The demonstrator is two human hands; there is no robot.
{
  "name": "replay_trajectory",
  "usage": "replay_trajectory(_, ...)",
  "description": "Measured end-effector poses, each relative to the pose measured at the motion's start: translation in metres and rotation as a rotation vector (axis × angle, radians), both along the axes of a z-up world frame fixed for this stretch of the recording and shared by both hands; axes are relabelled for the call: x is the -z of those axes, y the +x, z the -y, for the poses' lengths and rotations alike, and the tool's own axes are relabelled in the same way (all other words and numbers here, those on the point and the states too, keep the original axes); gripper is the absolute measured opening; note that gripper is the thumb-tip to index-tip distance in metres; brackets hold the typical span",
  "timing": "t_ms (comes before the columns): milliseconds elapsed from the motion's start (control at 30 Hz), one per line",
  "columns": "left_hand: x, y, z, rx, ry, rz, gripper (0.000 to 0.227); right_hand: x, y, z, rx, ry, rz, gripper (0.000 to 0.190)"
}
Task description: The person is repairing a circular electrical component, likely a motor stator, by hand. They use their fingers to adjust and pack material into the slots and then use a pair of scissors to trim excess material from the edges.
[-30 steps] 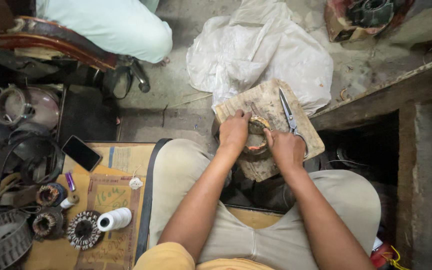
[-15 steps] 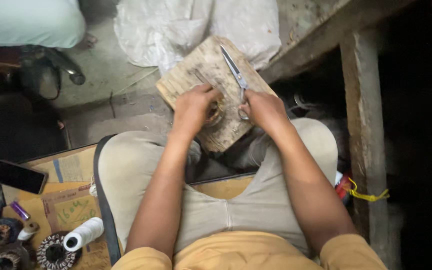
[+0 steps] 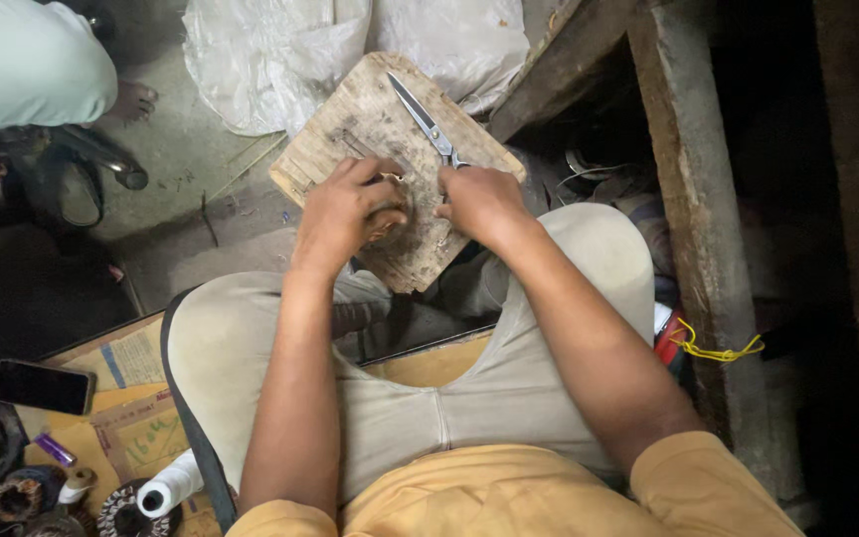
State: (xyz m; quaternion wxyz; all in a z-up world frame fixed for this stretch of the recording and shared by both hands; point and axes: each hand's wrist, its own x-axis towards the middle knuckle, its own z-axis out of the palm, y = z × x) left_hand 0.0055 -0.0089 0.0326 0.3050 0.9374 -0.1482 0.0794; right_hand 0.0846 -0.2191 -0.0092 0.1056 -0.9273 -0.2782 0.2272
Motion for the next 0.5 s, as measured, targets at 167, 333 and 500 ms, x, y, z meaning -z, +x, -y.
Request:
replay_trajectory(167,0.002,0.002,0.007,0.023,0.056,0.072,0.016,-0.005,-0.003,-0.002,0.000,0.045,0.003,0.039)
replay_trajectory(333,0.021,0.010,0.001,0.196,0.239,0.223,0.011,-0.004,-0.004,-0.007,-0.005,0.000,-0.043,0.041)
replay_trajectory(500,0.041,0.018,-0.005,0.328,0.457,0.159,0.019,0.001,-0.004,-0.006,-0.027,0.025,-0.065,0.040)
